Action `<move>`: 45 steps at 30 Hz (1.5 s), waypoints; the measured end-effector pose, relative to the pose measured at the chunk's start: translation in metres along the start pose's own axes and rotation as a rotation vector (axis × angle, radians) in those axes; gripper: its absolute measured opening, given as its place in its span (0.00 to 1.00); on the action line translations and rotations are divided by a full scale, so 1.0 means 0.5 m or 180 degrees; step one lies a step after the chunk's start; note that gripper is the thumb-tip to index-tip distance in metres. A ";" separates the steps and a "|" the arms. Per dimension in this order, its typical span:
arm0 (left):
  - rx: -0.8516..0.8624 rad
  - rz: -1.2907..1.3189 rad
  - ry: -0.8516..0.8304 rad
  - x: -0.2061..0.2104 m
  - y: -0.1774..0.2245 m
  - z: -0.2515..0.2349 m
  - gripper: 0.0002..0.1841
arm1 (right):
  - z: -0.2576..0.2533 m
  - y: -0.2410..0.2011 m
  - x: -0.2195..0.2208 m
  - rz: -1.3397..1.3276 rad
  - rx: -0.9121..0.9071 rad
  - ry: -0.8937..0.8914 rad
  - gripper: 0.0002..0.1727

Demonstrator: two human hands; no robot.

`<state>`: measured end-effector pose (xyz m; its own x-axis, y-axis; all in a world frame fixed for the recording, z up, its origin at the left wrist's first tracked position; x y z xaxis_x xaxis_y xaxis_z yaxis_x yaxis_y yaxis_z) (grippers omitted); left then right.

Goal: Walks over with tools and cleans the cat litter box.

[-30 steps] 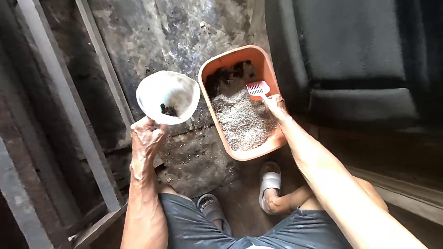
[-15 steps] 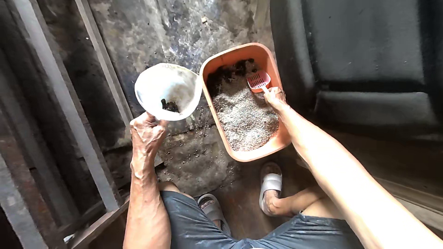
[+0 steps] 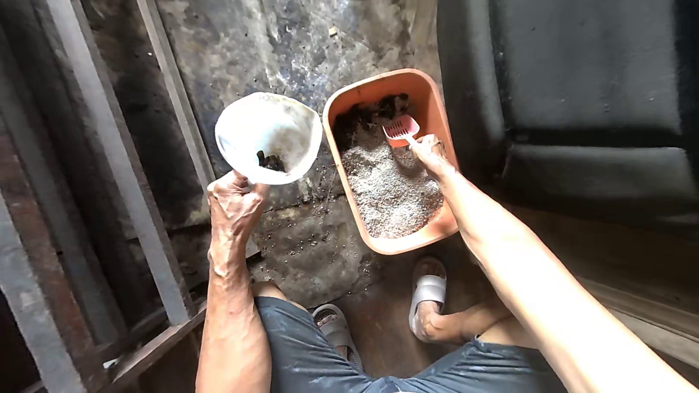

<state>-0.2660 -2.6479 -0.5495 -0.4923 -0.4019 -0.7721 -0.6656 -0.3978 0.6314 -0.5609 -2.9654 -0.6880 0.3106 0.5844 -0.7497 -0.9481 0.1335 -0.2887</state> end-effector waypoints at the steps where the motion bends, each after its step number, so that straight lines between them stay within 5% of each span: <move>1: -0.0001 0.0012 0.0021 -0.003 0.000 0.003 0.15 | -0.003 -0.010 0.004 -0.0021 0.0009 -0.0040 0.24; 13: -0.0112 -0.0210 0.0100 -0.074 -0.038 0.120 0.13 | -0.048 -0.087 0.035 -0.0557 0.0291 -0.0025 0.29; 21: -0.0085 -0.0193 0.0193 -0.087 -0.012 0.097 0.15 | -0.050 -0.019 0.084 -0.0948 -0.0070 0.0052 0.19; 32: 0.0228 0.0015 0.0080 -0.033 0.027 0.056 0.10 | -0.025 0.049 0.124 -0.1621 -0.0256 0.0028 0.19; 45: 0.0345 0.0285 -0.0281 0.055 0.034 -0.019 0.12 | 0.174 0.204 0.155 -0.1860 -0.0429 0.0417 0.24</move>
<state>-0.2856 -2.6735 -0.5596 -0.5965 -0.3557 -0.7195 -0.6712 -0.2705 0.6902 -0.6394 -2.8367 -0.7236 0.7905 0.3406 -0.5090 -0.6039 0.2947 -0.7406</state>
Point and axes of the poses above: each hand's wrist, its own z-axis away from the middle knuckle, its own x-axis out of the palm, y = z × x, the point moved 6 cm from there along -z, towards the middle knuckle, and after that the axes turned 9 degrees about x, right-handed, at the moved point
